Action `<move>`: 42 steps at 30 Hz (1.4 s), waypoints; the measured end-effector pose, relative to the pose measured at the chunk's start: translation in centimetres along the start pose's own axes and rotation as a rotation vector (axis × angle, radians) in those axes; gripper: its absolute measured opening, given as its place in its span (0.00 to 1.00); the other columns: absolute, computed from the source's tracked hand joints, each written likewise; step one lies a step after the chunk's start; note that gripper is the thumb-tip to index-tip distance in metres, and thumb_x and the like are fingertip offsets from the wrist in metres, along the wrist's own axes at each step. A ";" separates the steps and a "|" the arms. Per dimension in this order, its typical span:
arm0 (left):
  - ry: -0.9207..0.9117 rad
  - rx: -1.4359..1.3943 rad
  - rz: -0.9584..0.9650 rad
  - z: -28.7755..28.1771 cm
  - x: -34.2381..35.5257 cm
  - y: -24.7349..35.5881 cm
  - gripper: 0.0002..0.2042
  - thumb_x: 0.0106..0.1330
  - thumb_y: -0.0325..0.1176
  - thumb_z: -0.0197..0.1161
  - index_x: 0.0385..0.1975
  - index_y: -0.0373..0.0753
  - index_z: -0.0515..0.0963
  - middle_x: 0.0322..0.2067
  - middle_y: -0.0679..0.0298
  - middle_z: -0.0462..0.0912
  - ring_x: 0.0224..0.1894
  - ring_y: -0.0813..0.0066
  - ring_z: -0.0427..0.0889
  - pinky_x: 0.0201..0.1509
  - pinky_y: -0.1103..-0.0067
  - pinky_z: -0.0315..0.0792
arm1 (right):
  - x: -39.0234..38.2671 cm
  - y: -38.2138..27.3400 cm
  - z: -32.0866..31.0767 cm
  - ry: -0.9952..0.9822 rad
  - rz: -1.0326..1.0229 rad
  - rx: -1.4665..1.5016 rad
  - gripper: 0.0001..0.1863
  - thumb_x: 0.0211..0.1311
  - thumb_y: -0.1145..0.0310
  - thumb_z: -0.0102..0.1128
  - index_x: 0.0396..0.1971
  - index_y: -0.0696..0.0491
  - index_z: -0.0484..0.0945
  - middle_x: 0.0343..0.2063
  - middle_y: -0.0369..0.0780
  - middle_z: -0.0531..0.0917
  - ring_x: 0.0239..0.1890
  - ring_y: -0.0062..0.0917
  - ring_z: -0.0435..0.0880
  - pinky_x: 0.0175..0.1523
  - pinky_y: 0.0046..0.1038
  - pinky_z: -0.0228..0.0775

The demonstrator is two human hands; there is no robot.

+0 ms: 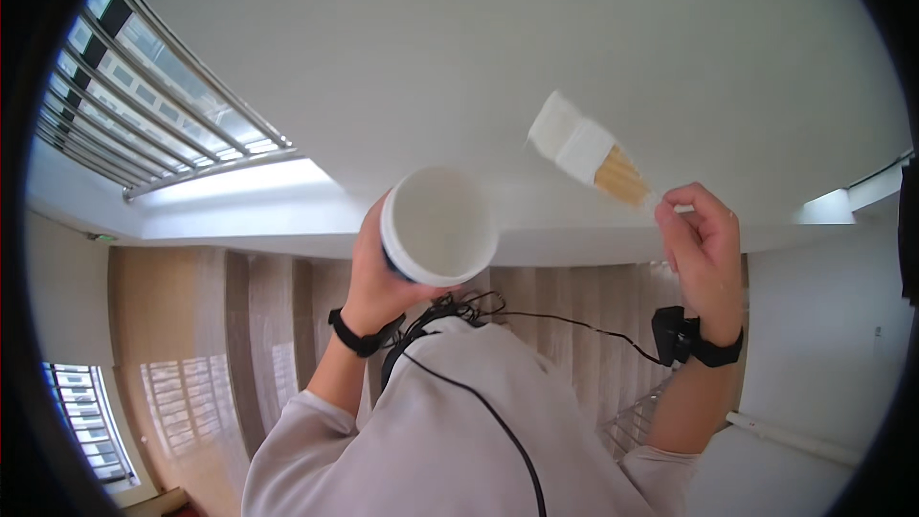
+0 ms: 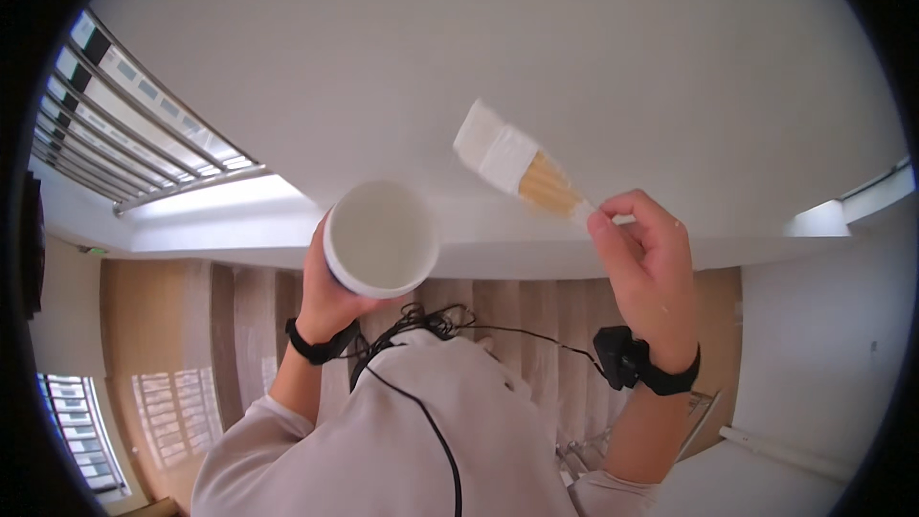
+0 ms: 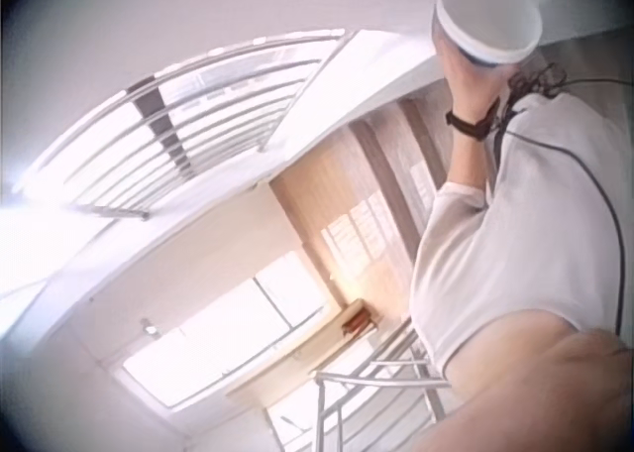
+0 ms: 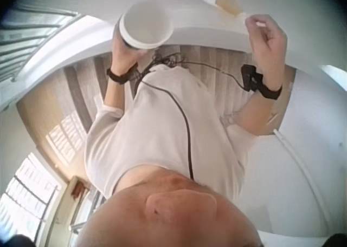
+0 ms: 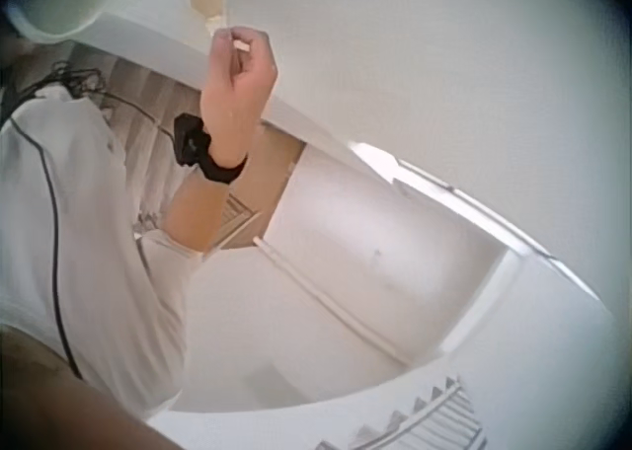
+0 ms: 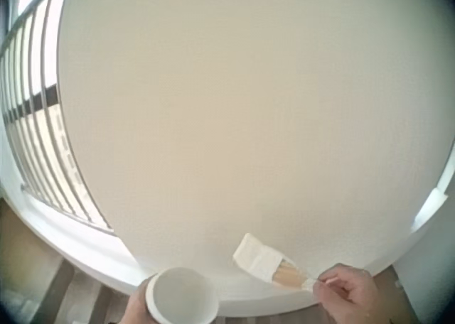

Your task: Painting the ceiling and upper wall edge above a staircase with a brush.

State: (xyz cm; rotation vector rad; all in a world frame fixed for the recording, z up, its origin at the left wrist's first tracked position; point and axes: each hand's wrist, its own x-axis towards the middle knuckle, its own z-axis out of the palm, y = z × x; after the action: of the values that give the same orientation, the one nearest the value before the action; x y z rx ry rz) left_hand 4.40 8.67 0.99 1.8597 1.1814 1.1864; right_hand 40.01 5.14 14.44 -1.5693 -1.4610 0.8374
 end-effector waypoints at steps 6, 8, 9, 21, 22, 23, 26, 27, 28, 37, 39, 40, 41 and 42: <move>0.052 -0.090 -0.063 -0.4 -1.0 -0.5 0.59 0.35 0.46 0.92 0.71 0.33 0.65 0.64 0.54 0.76 0.67 0.58 0.77 0.72 0.63 0.69 | 5.3 -0.1 2.6 0.248 -0.364 -0.241 0.09 0.74 0.68 0.63 0.35 0.57 0.77 0.12 0.37 0.70 0.15 0.23 0.64 0.24 0.28 0.56; 0.038 -0.092 -0.059 0.1 -0.5 -0.3 0.59 0.35 0.46 0.92 0.71 0.33 0.65 0.64 0.54 0.76 0.67 0.57 0.77 0.72 0.63 0.69 | 6.5 0.9 1.8 0.329 -0.399 -0.385 0.09 0.74 0.68 0.63 0.36 0.57 0.77 0.12 0.40 0.71 0.14 0.29 0.66 0.24 0.31 0.58; 0.023 -0.081 -0.063 0.2 -0.3 -0.2 0.59 0.35 0.46 0.92 0.71 0.33 0.65 0.64 0.54 0.77 0.67 0.57 0.77 0.71 0.63 0.69 | 6.7 1.5 1.3 0.402 -0.428 -0.516 0.09 0.74 0.67 0.62 0.36 0.56 0.77 0.13 0.43 0.73 0.14 0.35 0.69 0.24 0.33 0.60; 0.032 -0.214 -0.107 -0.6 -1.0 -0.9 0.58 0.36 0.43 0.92 0.71 0.33 0.64 0.63 0.55 0.78 0.66 0.61 0.78 0.71 0.65 0.70 | 3.0 1.7 -3.5 0.870 -0.031 -1.259 0.10 0.78 0.62 0.54 0.43 0.52 0.78 0.19 0.45 0.84 0.22 0.46 0.83 0.28 0.42 0.72; 0.035 -0.211 -0.112 -0.8 -1.2 -0.9 0.58 0.36 0.43 0.92 0.71 0.33 0.64 0.63 0.55 0.78 0.66 0.61 0.78 0.71 0.65 0.70 | 3.3 0.7 -1.6 0.814 0.009 -1.267 0.09 0.78 0.63 0.54 0.46 0.51 0.77 0.21 0.46 0.85 0.24 0.46 0.85 0.28 0.43 0.74; 0.052 -0.197 -0.116 -1.0 -1.4 -0.9 0.58 0.36 0.43 0.93 0.71 0.33 0.64 0.63 0.55 0.78 0.65 0.62 0.78 0.70 0.65 0.71 | 3.5 -0.2 0.6 0.762 0.051 -1.278 0.09 0.77 0.64 0.54 0.48 0.51 0.77 0.22 0.46 0.86 0.25 0.46 0.86 0.28 0.44 0.76; 0.072 -0.200 -0.148 -1.8 -2.0 -0.8 0.58 0.36 0.41 0.93 0.71 0.33 0.64 0.63 0.56 0.79 0.64 0.63 0.79 0.69 0.66 0.72 | 3.0 -0.9 7.1 0.683 -0.218 -1.214 0.09 0.74 0.66 0.56 0.48 0.53 0.77 0.18 0.43 0.81 0.21 0.40 0.84 0.23 0.41 0.73; 0.073 -0.214 -0.176 -2.2 -2.3 -0.8 0.58 0.36 0.40 0.92 0.71 0.33 0.64 0.63 0.56 0.79 0.64 0.63 0.80 0.69 0.67 0.73 | 2.9 -1.3 9.0 0.656 -0.326 -1.185 0.10 0.73 0.67 0.57 0.49 0.55 0.77 0.16 0.41 0.78 0.18 0.38 0.82 0.22 0.39 0.71; 0.064 -0.211 -0.172 -2.5 -2.6 -0.9 0.58 0.36 0.40 0.92 0.71 0.33 0.64 0.63 0.56 0.79 0.64 0.63 0.80 0.69 0.67 0.73 | 2.7 -1.7 10.3 0.604 -0.384 -1.128 0.12 0.69 0.69 0.59 0.49 0.57 0.77 0.15 0.39 0.74 0.16 0.35 0.79 0.20 0.37 0.69; 0.167 -0.160 -0.272 -3.8 -4.6 -2.1 0.54 0.38 0.34 0.90 0.69 0.34 0.65 0.60 0.57 0.81 0.61 0.63 0.82 0.67 0.67 0.75 | 3.0 -5.3 14.9 0.223 -0.638 -0.675 0.06 0.68 0.70 0.65 0.40 0.54 0.78 0.15 0.38 0.76 0.15 0.36 0.77 0.21 0.37 0.65; 0.116 -0.171 -0.249 -3.4 -4.1 -2.1 0.55 0.38 0.35 0.91 0.70 0.34 0.64 0.60 0.56 0.81 0.62 0.63 0.81 0.67 0.67 0.74 | 4.7 -4.2 12.7 0.301 -0.610 -0.629 0.09 0.68 0.69 0.62 0.44 0.55 0.78 0.15 0.38 0.76 0.16 0.37 0.80 0.20 0.39 0.68; 0.074 -0.172 -0.234 -3.3 -4.0 -2.0 0.56 0.38 0.36 0.91 0.70 0.34 0.64 0.60 0.56 0.80 0.62 0.63 0.81 0.67 0.67 0.74 | 5.3 -3.8 11.1 0.329 -0.537 -0.645 0.07 0.71 0.68 0.60 0.43 0.54 0.78 0.16 0.40 0.78 0.18 0.39 0.81 0.21 0.41 0.69; 0.071 -0.175 -0.227 -2.9 -3.6 -1.9 0.56 0.38 0.36 0.91 0.70 0.34 0.64 0.60 0.56 0.80 0.62 0.63 0.81 0.67 0.67 0.74 | 5.5 -3.3 8.8 0.368 -0.458 -0.671 0.06 0.75 0.66 0.58 0.42 0.52 0.78 0.16 0.41 0.80 0.20 0.42 0.83 0.23 0.43 0.70; 0.050 -0.182 -0.207 -2.6 -3.4 -2.0 0.56 0.38 0.37 0.92 0.71 0.33 0.64 0.61 0.56 0.80 0.63 0.63 0.81 0.68 0.67 0.74 | 5.4 -2.4 6.6 0.402 -0.408 -0.688 0.06 0.75 0.66 0.58 0.42 0.52 0.78 0.16 0.42 0.80 0.20 0.43 0.83 0.25 0.43 0.71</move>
State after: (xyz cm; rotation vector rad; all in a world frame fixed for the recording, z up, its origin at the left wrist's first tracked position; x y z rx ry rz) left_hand 0.71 6.42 -0.86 1.5426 1.2178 1.1862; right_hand 33.68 11.33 13.93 -1.6848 -1.7621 -0.2470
